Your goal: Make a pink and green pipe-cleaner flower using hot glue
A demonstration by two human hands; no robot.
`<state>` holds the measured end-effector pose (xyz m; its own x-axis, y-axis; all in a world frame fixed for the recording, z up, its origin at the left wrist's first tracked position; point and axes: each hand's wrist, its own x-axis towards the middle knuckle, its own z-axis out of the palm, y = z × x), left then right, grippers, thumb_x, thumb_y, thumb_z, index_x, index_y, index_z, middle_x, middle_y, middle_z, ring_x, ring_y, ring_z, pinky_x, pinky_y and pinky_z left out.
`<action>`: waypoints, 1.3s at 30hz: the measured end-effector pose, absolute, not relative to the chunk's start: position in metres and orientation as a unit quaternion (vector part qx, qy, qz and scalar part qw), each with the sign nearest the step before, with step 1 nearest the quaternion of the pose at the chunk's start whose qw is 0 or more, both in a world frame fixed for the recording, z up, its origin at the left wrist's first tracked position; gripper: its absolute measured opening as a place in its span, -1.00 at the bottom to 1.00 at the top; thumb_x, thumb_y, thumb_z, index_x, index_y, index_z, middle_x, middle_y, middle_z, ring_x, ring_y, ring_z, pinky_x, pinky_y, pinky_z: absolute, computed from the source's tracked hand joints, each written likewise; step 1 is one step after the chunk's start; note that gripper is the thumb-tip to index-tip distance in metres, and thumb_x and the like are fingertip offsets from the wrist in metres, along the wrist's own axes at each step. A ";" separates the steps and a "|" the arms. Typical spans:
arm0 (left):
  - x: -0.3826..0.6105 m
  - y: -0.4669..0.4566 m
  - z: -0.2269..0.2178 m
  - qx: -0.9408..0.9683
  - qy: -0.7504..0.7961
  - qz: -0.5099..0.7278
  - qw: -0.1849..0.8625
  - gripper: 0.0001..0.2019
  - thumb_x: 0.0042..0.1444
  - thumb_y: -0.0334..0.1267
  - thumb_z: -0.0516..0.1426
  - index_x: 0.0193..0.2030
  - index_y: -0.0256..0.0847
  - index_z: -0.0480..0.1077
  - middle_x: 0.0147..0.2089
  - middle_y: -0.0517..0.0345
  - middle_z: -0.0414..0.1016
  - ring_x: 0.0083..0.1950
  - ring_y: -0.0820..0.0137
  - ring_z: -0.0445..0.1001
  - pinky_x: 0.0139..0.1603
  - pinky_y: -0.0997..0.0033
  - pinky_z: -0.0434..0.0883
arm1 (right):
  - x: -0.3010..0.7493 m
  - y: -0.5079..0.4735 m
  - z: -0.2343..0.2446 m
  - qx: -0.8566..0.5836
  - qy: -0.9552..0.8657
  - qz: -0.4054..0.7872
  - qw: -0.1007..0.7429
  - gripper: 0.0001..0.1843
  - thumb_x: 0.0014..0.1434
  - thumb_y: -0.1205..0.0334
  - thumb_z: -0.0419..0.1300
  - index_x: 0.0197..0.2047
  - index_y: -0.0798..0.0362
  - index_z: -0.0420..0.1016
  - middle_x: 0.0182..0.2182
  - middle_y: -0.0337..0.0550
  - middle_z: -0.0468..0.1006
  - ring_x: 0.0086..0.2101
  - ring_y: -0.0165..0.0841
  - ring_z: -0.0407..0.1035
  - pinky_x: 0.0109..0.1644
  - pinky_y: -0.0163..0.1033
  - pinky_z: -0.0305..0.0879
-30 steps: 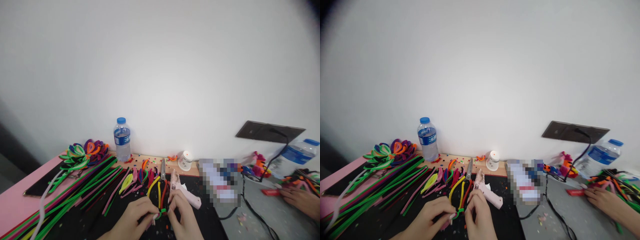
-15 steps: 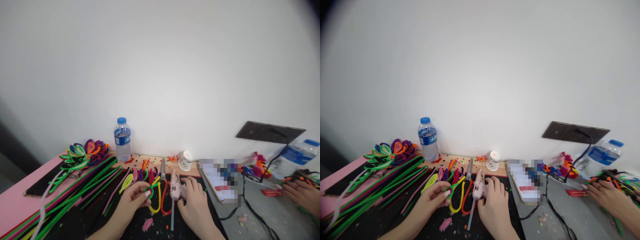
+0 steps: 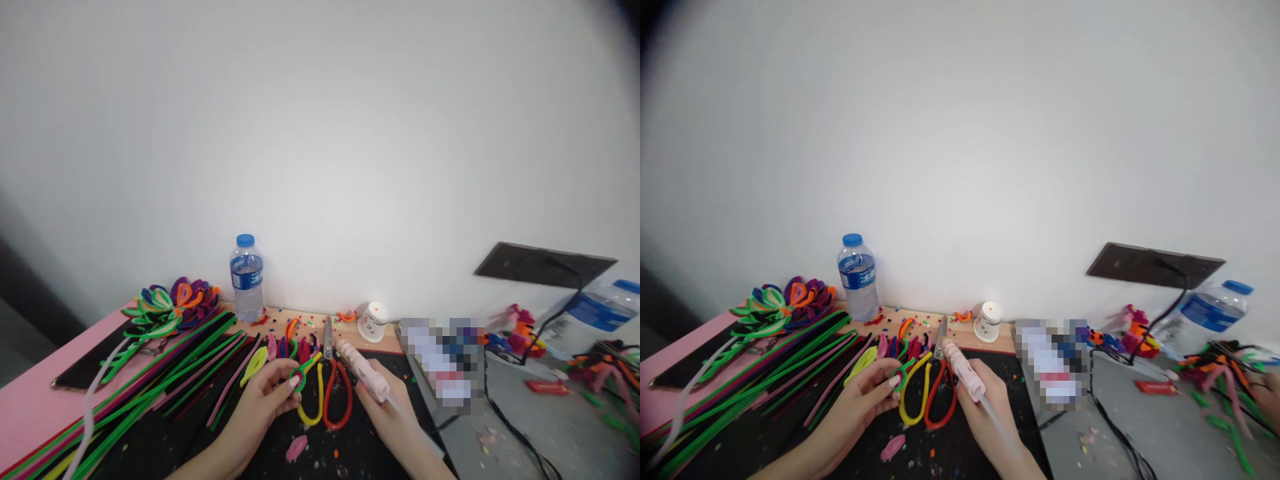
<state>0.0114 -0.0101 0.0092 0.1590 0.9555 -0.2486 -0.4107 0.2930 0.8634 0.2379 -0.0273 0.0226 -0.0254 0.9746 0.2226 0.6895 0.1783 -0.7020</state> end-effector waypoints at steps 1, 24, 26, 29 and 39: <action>0.011 -0.010 0.009 0.327 0.416 0.497 0.688 -0.72 -0.17 -0.18 0.35 -0.29 -0.17 0.48 -0.37 0.28 0.44 -0.46 0.54 0.44 -0.36 0.50 0.43 | 0.238 -0.028 0.022 -0.596 -0.679 0.231 0.360 -0.84 0.12 0.26 0.09 -0.29 0.07 0.48 -0.35 -0.08 0.56 -0.31 -0.20 0.45 -0.23 -0.20 0.37; 0.012 -0.012 0.006 0.334 0.382 0.469 0.723 -0.76 -0.12 -0.22 0.34 -0.30 -0.17 0.44 -0.36 0.29 0.44 -0.47 0.56 0.39 -0.37 0.50 0.40 | 0.221 -0.032 0.028 -0.471 -0.603 0.492 0.416 -0.62 0.05 0.11 0.28 -0.07 0.09 0.55 -0.15 0.04 0.61 -0.14 -0.09 0.47 0.07 0.02 0.29; 0.012 -0.013 0.007 0.332 0.384 0.468 0.723 -0.74 -0.13 -0.22 0.35 -0.30 -0.18 0.43 -0.37 0.29 0.44 -0.47 0.55 0.38 -0.37 0.50 0.41 | 0.220 -0.032 0.029 -0.472 -0.602 0.491 0.417 -0.62 0.04 0.13 0.28 -0.06 0.09 0.55 -0.13 0.04 0.60 -0.12 -0.09 0.47 0.08 0.02 0.28; 0.012 -0.013 0.008 0.332 0.383 0.468 0.724 -0.74 -0.13 -0.22 0.35 -0.30 -0.18 0.43 -0.38 0.28 0.43 -0.47 0.55 0.38 -0.38 0.51 0.40 | 0.220 -0.032 0.030 -0.470 -0.604 0.490 0.417 -0.62 0.05 0.14 0.27 -0.06 0.09 0.54 -0.12 0.04 0.60 -0.12 -0.09 0.47 0.09 0.02 0.28; 0.013 -0.014 0.010 0.328 0.386 0.471 0.722 -0.74 -0.15 -0.21 0.35 -0.31 -0.17 0.44 -0.38 0.29 0.43 -0.47 0.55 0.38 -0.38 0.51 0.41 | 0.221 -0.032 0.029 -0.471 -0.608 0.486 0.415 -0.61 0.05 0.11 0.27 -0.06 0.08 0.55 -0.10 0.02 0.60 -0.10 -0.08 0.46 0.07 0.01 0.31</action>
